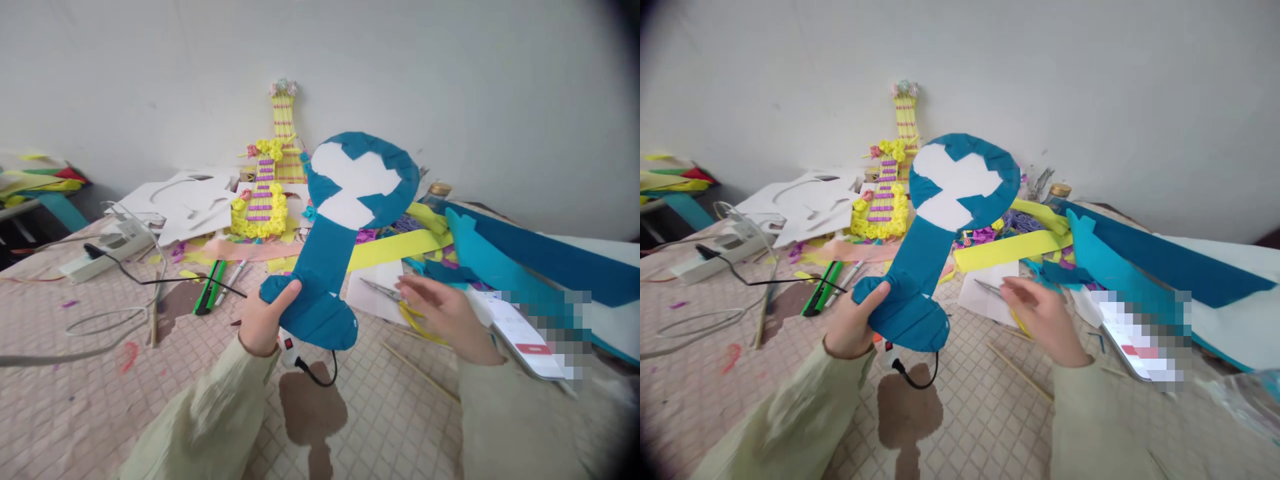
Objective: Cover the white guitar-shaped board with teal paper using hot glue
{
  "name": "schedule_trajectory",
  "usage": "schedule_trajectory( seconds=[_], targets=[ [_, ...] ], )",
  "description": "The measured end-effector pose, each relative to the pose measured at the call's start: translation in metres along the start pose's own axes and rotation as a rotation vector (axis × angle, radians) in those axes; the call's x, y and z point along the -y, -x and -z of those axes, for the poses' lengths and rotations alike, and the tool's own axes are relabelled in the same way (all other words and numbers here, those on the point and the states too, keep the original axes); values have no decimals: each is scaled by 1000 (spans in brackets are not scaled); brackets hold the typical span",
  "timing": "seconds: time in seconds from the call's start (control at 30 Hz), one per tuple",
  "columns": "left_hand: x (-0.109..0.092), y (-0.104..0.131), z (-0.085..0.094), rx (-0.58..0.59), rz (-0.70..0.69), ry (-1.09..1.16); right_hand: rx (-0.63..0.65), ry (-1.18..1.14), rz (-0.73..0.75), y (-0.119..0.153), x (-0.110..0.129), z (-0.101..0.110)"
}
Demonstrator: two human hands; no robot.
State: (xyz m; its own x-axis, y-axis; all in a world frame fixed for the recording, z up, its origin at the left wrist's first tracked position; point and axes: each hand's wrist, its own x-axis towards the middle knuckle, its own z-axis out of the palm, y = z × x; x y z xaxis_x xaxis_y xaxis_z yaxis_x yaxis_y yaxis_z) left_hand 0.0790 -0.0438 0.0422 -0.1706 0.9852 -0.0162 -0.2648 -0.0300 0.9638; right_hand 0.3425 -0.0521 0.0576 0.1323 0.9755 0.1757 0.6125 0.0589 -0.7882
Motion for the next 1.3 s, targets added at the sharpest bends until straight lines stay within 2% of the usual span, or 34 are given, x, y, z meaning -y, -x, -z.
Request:
schedule_trajectory(
  seconds=[0.13, 0.2, 0.27, 0.4, 0.53, 0.67, 0.8, 0.93, 1.07, 1.3],
  targets=[
    [7, -2, -1, -9, -32, -91, 221, -432, 29, 15, 47, -33],
    [10, -2, -2, 12, -34, -113, 344, -559, 18, 19, 58, -48],
    [11, 0, -3, 52, -20, -91, 396, -627, -17, 21, 62, -58],
    [12, 6, -7, 99, 41, 0, 315, -674, -107, 24, 62, -65],
    [13, 8, -9, 122, 56, 38, 324, -769, -138, 26, 61, -62],
    [14, 8, -8, 107, 85, 11, 317, -828, -100, 28, 62, -64],
    [10, 14, -10, 150, 23, -128, 273, -961, -25, 31, 62, -71],
    [7, 17, -10, 158, -57, -223, 203, -902, -67, 31, 60, -74],
    [3, 9, -4, 273, -86, -191, 219, -847, -74, 30, 56, -66],
    [-14, 7, -6, 433, 57, -295, 310, -722, -63, 31, 51, -62]
  ],
)
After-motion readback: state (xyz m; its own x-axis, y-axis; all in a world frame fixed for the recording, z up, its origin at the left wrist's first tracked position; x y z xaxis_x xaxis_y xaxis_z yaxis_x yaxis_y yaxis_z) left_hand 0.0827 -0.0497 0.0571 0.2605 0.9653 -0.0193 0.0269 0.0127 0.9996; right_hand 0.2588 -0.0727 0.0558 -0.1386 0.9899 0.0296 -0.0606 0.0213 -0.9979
